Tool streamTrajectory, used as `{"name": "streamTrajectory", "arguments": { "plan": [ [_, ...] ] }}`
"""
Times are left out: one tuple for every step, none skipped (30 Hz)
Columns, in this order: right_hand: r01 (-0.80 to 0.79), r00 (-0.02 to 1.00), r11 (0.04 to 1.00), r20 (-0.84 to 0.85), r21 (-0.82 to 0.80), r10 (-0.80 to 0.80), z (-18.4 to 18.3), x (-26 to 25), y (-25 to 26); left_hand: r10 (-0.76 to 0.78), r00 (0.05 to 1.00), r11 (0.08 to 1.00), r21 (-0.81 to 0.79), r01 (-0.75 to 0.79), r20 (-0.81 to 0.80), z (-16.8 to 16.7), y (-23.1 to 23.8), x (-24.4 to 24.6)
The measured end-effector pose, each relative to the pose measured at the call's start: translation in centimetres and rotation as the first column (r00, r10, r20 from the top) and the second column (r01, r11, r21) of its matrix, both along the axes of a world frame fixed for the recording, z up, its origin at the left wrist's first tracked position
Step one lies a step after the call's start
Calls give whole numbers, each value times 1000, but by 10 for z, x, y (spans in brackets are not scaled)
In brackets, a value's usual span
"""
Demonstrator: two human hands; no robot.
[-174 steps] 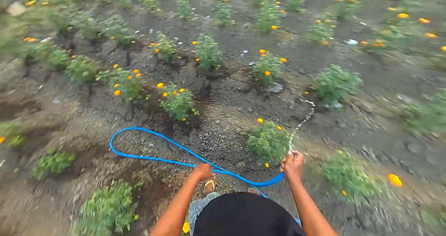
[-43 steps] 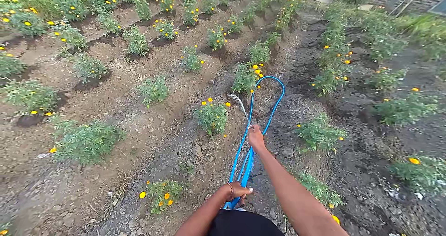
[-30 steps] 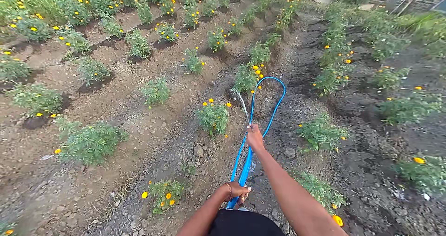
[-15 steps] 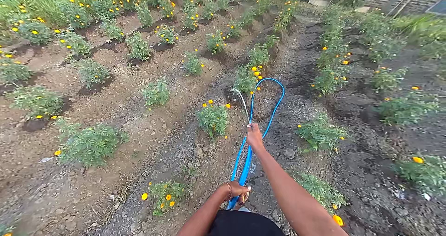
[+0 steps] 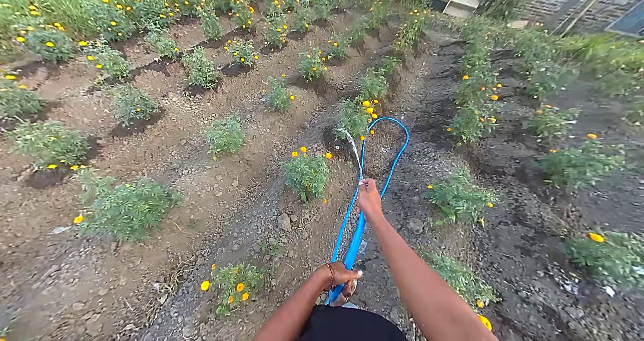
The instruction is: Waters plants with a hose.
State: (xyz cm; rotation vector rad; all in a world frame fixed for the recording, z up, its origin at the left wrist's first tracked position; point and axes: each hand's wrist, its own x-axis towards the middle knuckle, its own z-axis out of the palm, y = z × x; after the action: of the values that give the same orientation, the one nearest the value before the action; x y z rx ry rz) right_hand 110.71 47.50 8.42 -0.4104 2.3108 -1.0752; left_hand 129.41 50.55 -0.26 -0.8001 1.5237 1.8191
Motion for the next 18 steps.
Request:
{"name": "streamTrajectory", "arguments": {
  "plan": [
    [4,1000,1000,-1,4,-4,0,0,0,-7,1000,1000,-10,7,4,0,0,0],
    [6,1000,1000,1,6,-6,1,-1,0,-16,1000,1000,-18,16,9,0,0,-1],
    [10,1000,1000,3,3,-10,1,-1,0,-23,1000,1000,-20,24,14,0,-1,-2],
    [12,1000,1000,2,-3,-12,1,-1,1,-27,999,999,-21,27,18,0,-1,-3],
    [15,1000,1000,1,-8,-15,1,-2,1,-30,999,999,-20,31,20,0,-1,-3],
    [17,1000,1000,2,-11,-17,0,-4,1,-29,999,999,-21,30,19,0,-1,-4],
    [17,1000,1000,4,-8,-17,0,-5,1,-25,999,999,-21,26,19,0,-1,-5],
    [17,1000,1000,3,-6,-17,0,-6,1,-24,1000,1000,-20,25,20,0,-1,-5],
    [17,1000,1000,1,-4,-17,0,-6,1,-23,1000,1000,-18,23,20,1,0,-6],
    [18,1000,1000,-1,-3,-18,2,-6,2,-21,1000,1000,-19,22,19,1,0,-6],
    [19,1000,1000,-5,-6,-19,2,-7,3,-26,1000,999,-18,26,17,1,0,-7],
    [20,1000,1000,-7,-9,-20,2,-7,3,-27,999,1000,-16,27,18,1,1,-8],
    [21,1000,1000,-6,-13,-21,2,-8,4,-25,1000,1000,-16,26,17,1,1,-8],
    [20,1000,1000,-4,-13,-20,2,-9,4,-25,1000,1000,-15,25,19,1,1,-9],
    [21,1000,1000,-1,-14,-21,3,-9,5,-29,999,999,-18,29,18,2,2,-10],
    [22,1000,1000,-1,-12,-22,4,-9,5,-32,999,999,-24,32,19,2,2,-10],
    [22,1000,1000,1,-12,-22,5,-10,6,-35,999,999,-30,36,18,2,3,-11],
    [24,1000,1000,1,-12,-24,5,-10,7,-38,999,999,-31,38,17,2,4,-11]
  ]
}}
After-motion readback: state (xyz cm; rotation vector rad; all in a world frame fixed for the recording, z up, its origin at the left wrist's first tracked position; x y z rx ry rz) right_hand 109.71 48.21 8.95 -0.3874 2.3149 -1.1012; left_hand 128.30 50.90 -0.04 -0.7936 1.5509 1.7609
